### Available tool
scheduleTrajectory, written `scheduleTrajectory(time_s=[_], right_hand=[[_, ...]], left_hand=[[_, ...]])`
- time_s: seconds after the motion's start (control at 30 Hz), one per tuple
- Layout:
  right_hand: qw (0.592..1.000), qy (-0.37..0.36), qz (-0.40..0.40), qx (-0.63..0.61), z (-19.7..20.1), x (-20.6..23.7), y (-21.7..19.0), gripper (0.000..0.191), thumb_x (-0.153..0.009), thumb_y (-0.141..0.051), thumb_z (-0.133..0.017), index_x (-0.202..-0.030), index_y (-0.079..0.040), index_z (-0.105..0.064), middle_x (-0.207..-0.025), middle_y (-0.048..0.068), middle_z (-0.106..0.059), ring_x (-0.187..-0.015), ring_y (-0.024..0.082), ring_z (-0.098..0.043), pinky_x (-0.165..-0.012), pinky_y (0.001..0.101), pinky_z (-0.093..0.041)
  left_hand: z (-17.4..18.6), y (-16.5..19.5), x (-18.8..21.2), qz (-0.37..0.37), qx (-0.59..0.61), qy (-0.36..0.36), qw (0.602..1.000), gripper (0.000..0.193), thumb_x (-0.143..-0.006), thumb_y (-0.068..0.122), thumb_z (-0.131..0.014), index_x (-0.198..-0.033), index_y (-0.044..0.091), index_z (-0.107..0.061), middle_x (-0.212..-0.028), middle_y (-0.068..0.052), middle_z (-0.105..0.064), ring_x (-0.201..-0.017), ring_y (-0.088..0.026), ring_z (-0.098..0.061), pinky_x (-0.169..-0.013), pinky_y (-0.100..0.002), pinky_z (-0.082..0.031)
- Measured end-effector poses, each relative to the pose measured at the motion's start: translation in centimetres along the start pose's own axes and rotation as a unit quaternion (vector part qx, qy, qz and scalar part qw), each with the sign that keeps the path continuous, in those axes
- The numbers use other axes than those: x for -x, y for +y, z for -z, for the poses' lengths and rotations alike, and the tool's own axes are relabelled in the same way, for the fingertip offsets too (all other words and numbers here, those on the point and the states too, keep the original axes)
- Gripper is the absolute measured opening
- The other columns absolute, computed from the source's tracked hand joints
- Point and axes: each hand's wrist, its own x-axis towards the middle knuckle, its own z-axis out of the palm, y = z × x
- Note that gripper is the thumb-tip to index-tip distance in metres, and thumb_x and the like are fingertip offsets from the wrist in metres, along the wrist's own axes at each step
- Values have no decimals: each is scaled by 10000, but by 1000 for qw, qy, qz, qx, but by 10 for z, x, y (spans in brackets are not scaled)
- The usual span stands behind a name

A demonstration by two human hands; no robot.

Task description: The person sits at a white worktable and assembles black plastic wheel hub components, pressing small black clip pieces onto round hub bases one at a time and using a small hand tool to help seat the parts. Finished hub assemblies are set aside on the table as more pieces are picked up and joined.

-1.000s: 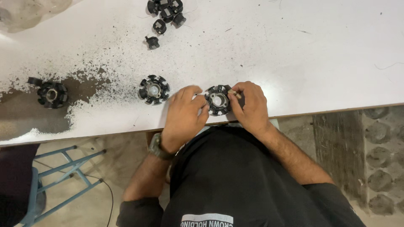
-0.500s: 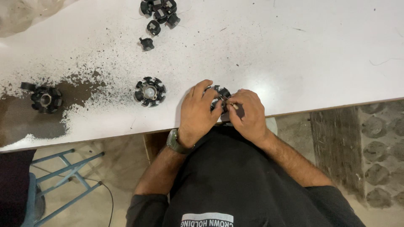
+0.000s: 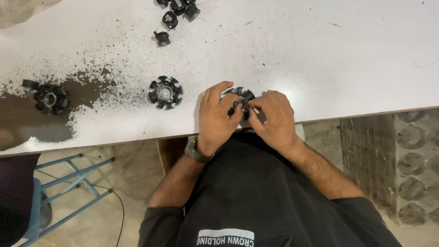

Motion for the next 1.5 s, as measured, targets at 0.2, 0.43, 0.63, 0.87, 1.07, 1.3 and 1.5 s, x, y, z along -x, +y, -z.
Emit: scheduleTrajectory(time_s=[0.2, 0.43, 0.63, 0.87, 1.07, 1.3, 1.5], right_hand=[[1000, -24, -9, 1, 6, -4, 1, 209, -847, -22, -768, -1021, -64, -659, -886, 72, -643, -911, 304, -645, -971, 457, -525], [998, 10, -34, -44, 5, 6, 2, 224, -874, -16, -758, -1059, -50, -635, -1013, 90, -688, -1030, 330, -680, -874, 432, -549], [1000, 11, 17, -22, 0, 4, 1, 246, -863, 2, -777, -1060, -66, -647, -996, 83, -687, -975, 311, -668, -978, 456, -548], [999, -10, 23, 32, 0, -2, -6, 250, -841, 9, -787, -1048, -64, -667, -981, 92, -679, -968, 315, -658, -907, 434, -534], [997, -52, 3, 51, 10, -6, -14, 221, -853, -3, -788, -1032, -53, -668, -919, 112, -659, -899, 323, -651, -856, 452, -522], [997, 49, -38, -37, 13, 6, -9, 196, -919, 10, -743, -1069, -24, -622, -1015, 129, -670, -927, 307, -657, -863, 413, -539], [998, 39, -44, -7, -2, 0, -6, 190, -884, 31, -746, -1013, -43, -627, -955, 113, -656, -885, 307, -629, -782, 421, -500]], left_hand=[[-6, 0, -1, -3, 21, -22, 1000, 121, -856, 123, -767, -956, 77, -717, -1326, -101, -628, -1189, -304, -594, -1021, -463, -436], [-15, -5, 0, 8, 6, -9, 1000, 97, -850, 77, -727, -875, 49, -637, -1310, -108, -629, -1177, -315, -584, -1026, -485, -435], [-16, -4, 0, 4, 4, 0, 1000, 118, -821, 63, -724, -856, 41, -614, -1287, -119, -623, -1150, -334, -580, -1023, -495, -435], [-22, -8, 5, -1, -5, 15, 1000, 124, -813, 51, -725, -878, 39, -620, -1280, -119, -616, -1147, -333, -584, -1024, -496, -434], [-16, -5, 3, -3, 11, 21, 1000, 122, -839, 59, -737, -910, 49, -638, -1298, -107, -611, -1154, -325, -588, -1016, -488, -455], [11, -2, 3, 2, 9, -4, 1000, 218, -811, 95, -779, -970, 36, -642, -1221, -133, -575, -1071, -342, -592, -893, -459, -507], [2, 5, -12, -2, -67, -38, 997, 194, -835, 110, -781, -942, 60, -627, -1060, -100, -584, -957, -322, -604, -828, -451, -506]])
